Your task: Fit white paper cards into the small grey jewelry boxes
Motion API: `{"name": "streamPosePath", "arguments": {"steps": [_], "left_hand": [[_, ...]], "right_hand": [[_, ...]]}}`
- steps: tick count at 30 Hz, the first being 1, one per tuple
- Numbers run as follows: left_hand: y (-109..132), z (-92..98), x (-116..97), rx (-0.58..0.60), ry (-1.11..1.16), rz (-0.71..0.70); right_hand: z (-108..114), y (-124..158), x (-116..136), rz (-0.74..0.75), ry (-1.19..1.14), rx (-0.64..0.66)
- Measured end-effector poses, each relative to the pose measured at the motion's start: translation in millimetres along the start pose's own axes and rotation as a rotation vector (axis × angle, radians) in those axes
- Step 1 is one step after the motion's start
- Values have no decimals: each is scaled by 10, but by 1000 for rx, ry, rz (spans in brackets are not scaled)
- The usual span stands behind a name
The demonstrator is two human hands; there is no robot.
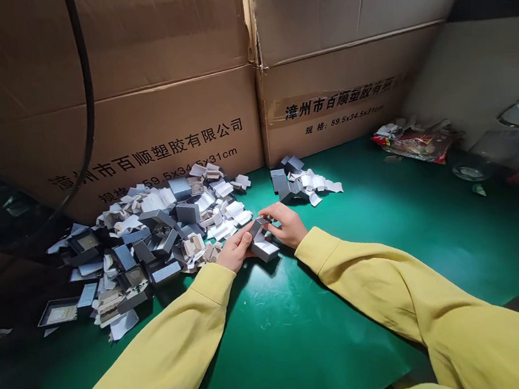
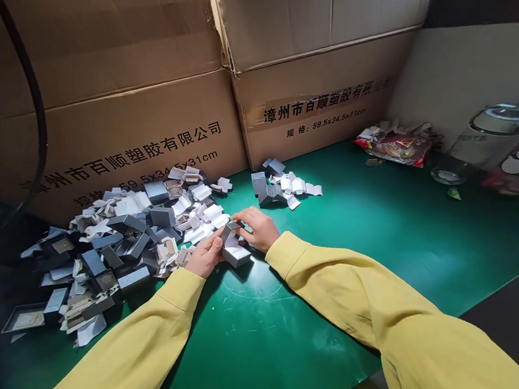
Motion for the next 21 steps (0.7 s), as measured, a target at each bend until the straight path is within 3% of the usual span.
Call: {"name": "streamPosePath", "arguments": {"steps": [7,14,21], "left_hand": [[-19,-1,-2,14,173,-10],[-36,0,54,35,77,10],[-34,-21,96,99,-26,63]], "right_hand": [[15,33,-103,-255,-111,34],[-36,57,-97,-242,-99,48],[-53,200,-190,-507,-313,-19]]}}
Point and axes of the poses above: each hand's wrist, its own y-axis away from the middle knuckle, its own z-axis out of the back of the hand, x = y × z, the point moved 7 cm from there along -y, towards the middle knuckle, and after that the axes turned 5 degrees about x, right-handed, at the moved point
